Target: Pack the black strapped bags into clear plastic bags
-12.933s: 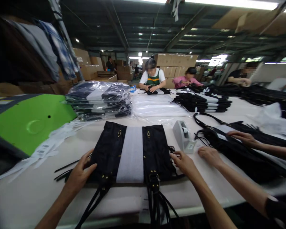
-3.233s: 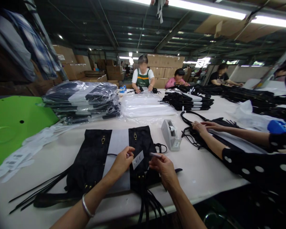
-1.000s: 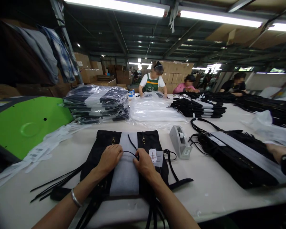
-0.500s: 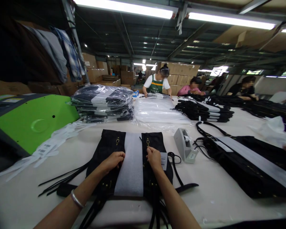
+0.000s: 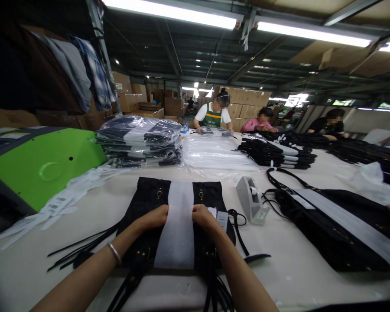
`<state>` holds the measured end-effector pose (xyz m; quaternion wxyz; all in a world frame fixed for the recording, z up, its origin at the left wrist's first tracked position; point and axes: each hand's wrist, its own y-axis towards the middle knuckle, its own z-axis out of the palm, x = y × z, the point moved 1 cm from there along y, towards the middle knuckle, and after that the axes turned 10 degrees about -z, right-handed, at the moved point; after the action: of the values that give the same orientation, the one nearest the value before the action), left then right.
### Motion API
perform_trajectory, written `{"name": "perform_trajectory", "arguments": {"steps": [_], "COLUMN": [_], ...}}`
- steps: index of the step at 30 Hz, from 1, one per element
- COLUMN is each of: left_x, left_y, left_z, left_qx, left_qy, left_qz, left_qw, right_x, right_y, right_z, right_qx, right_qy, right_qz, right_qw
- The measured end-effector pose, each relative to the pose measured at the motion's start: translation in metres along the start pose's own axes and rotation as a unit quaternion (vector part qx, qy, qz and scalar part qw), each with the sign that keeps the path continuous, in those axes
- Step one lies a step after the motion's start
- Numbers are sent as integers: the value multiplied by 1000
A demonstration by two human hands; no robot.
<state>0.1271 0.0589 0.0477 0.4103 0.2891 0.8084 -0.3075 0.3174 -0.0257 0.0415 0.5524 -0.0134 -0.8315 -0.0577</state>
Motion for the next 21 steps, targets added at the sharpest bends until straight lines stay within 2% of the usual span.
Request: {"name": "perform_trajectory", "arguments": {"steps": [4,7,9,11,13,15,17,19,21], "left_x": [13,15,5,-13,-35,-53,-61,-59,-51], "left_y": [-3,-11,-16,-18,-18,-14,-10,-6,-3], "left_z": [-27,-46,-49,-40,-17,15,47,70,84], "left_qx": [-161,-253,-309,-334,-282,-174,-90,-57,-51], "left_qy": [126,177,206,234,259,287,323,345,351], "left_qz": [-43,-62,-51,-8,55,104,129,135,132], "left_qw": [978,949,927,913,922,936,933,927,926], "right_x": [4,-3,-12,-22,-30,-35,-37,-39,-41], "right_y": [-9,-29,-43,-52,-54,-51,-49,-49,-52], "right_z": [-42,-80,-93,-94,-85,-75,-68,-68,-72], "right_qx": [-102,-162,-149,-109,-80,-72,-76,-82,-85], "right_qy": [-89,-244,-356,-404,-406,-401,-402,-414,-431], "right_qz": [-22,-9,30,68,82,79,73,64,58], "right_qw": [991,956,922,906,907,910,909,904,897]}}
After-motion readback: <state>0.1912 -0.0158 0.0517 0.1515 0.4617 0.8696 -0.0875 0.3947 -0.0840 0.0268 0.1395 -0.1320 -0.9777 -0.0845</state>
